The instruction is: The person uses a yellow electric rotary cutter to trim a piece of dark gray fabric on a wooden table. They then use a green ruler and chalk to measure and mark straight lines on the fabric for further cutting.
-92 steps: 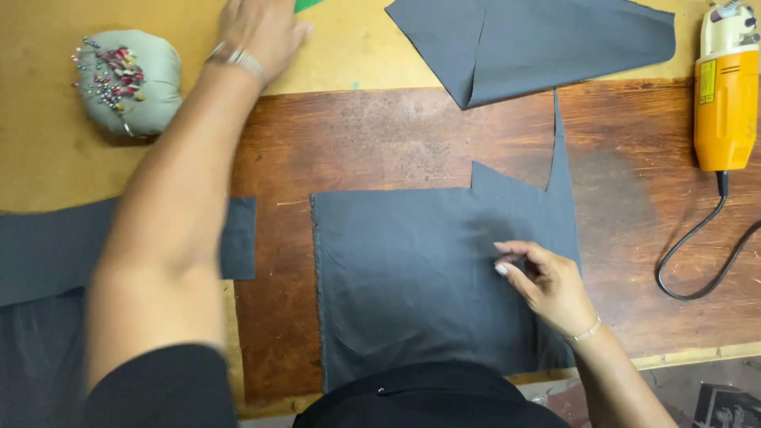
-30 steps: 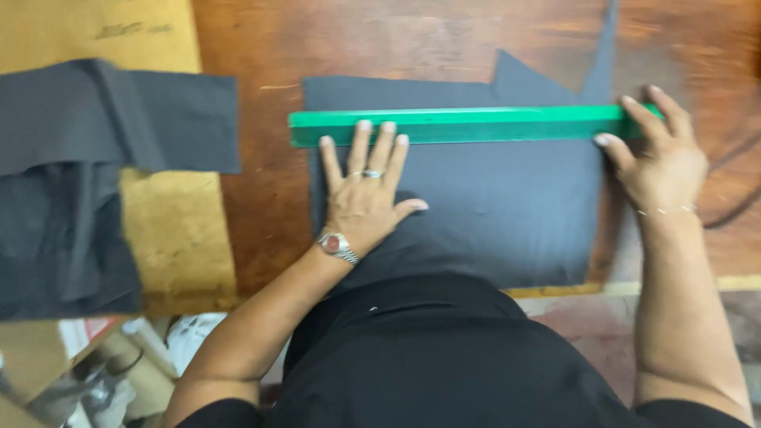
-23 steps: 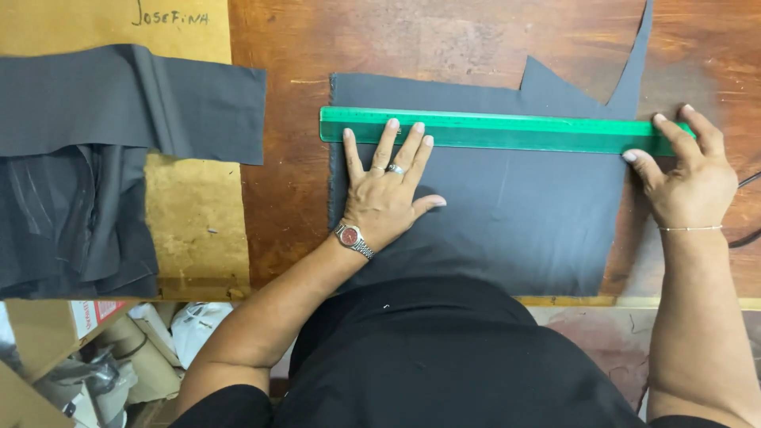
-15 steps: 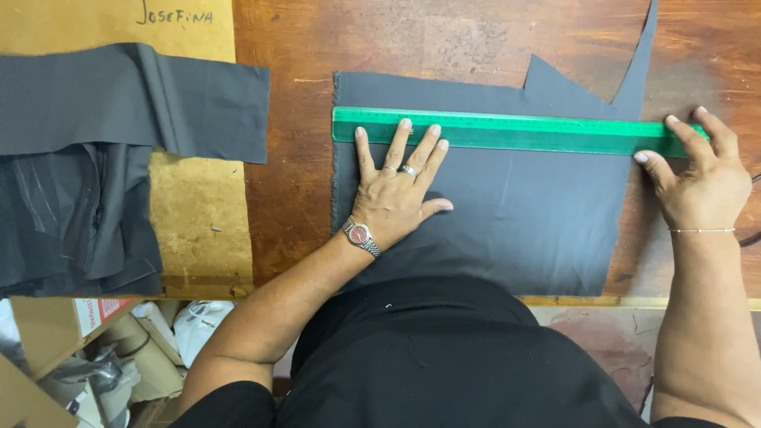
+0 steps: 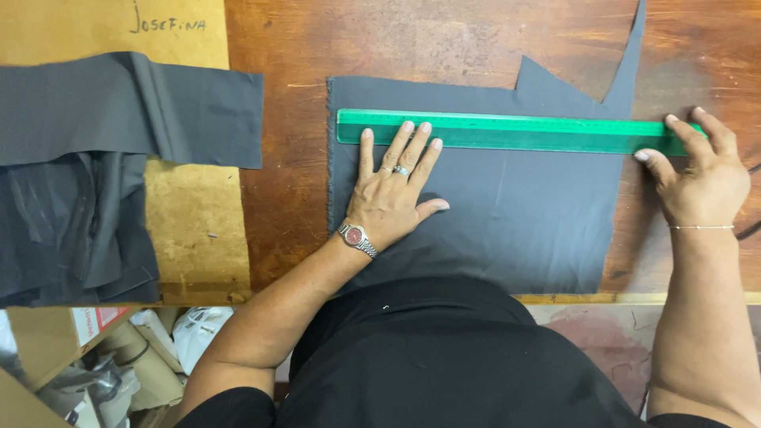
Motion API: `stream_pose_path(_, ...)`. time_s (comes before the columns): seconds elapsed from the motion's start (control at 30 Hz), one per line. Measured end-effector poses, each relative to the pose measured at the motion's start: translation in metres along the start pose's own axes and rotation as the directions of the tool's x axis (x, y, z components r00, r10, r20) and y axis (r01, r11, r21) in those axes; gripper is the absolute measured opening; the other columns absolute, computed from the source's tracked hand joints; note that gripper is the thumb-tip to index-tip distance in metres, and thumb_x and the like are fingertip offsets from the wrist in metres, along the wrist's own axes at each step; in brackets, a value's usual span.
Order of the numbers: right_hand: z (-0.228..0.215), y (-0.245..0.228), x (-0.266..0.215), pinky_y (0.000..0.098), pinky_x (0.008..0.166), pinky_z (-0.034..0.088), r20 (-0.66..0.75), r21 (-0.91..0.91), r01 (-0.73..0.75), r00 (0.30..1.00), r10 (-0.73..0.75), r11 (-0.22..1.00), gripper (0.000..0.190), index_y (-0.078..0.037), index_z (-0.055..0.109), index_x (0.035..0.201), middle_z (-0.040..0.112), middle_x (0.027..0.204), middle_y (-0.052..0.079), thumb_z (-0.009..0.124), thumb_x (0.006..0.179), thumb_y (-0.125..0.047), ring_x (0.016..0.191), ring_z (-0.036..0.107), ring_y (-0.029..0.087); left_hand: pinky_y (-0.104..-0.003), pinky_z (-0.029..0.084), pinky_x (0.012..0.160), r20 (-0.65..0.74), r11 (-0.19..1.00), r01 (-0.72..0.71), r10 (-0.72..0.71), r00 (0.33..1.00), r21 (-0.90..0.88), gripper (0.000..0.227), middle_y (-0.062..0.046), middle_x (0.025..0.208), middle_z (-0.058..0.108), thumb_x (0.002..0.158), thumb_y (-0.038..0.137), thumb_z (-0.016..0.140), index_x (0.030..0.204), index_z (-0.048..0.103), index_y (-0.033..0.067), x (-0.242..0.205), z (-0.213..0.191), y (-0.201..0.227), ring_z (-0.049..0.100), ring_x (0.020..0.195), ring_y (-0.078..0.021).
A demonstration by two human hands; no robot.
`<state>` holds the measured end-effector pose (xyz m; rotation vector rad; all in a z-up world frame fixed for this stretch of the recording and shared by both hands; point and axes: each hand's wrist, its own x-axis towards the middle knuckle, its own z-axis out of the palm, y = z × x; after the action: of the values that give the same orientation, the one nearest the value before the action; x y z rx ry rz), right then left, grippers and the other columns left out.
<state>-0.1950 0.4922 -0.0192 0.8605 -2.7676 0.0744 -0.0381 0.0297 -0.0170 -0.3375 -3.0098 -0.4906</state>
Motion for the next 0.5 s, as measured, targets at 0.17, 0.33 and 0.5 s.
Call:
stream_pose_path(0.17, -0.001, -0.006, 0.003, 0.0443, 0.091, 0.064, -0.025, 0.018, 0.008, 1.0, -0.007, 1.0, 0.054, -0.004, 0.081, 0.144, 0.069, 0.152, 0.017, 0.1, 0.101, -0.029, 0.13, 0.073, 0.033, -0.075, 0.016, 0.119, 0.005, 0.999, 0.036, -0.036, 0.999, -0.002, 0.091, -0.01, 0.166, 0.034, 0.092, 0.071, 0.069, 0.158, 0.046, 0.0127, 0.001, 0.0, 0.001, 0.026, 0.155, -0.0306)
stream_pose_path(0.33, -0.012, -0.015, 0.011, 0.0487, 0.097, 0.06, 0.017, 0.056, -0.031, 0.999, 0.03, 0.998, 0.051, -0.005, 0.078, 0.145, 0.068, 0.15, 0.02, 0.091, 0.104, -0.032, 0.127, 0.071, 0.037, -0.078, 0.017, 0.116, 0.025, 0.999, 0.028, -0.028, 0.999, -0.027, 0.1, -0.011, 0.166, 0.035, 0.083, 0.073, 0.074, 0.157, 0.046, 0.0117, 0.004, -0.001, -0.001, 0.026, 0.155, -0.0328)
stream_pose_path(0.5, -0.019, -0.026, 0.019, 0.0474, 0.088, 0.059, 0.102, 0.015, -0.145, 0.985, 0.142, 0.989, 0.052, -0.012, 0.073, 0.144, 0.063, 0.149, 0.012, 0.084, 0.101, -0.039, 0.124, 0.069, 0.031, -0.08, 0.013, 0.114, 0.053, 0.998, 0.01, -0.007, 0.999, -0.064, 0.093, -0.014, 0.167, 0.034, 0.088, 0.072, 0.063, 0.158, 0.046, 0.0119, 0.005, -0.004, 0.002, 0.027, 0.155, -0.0366)
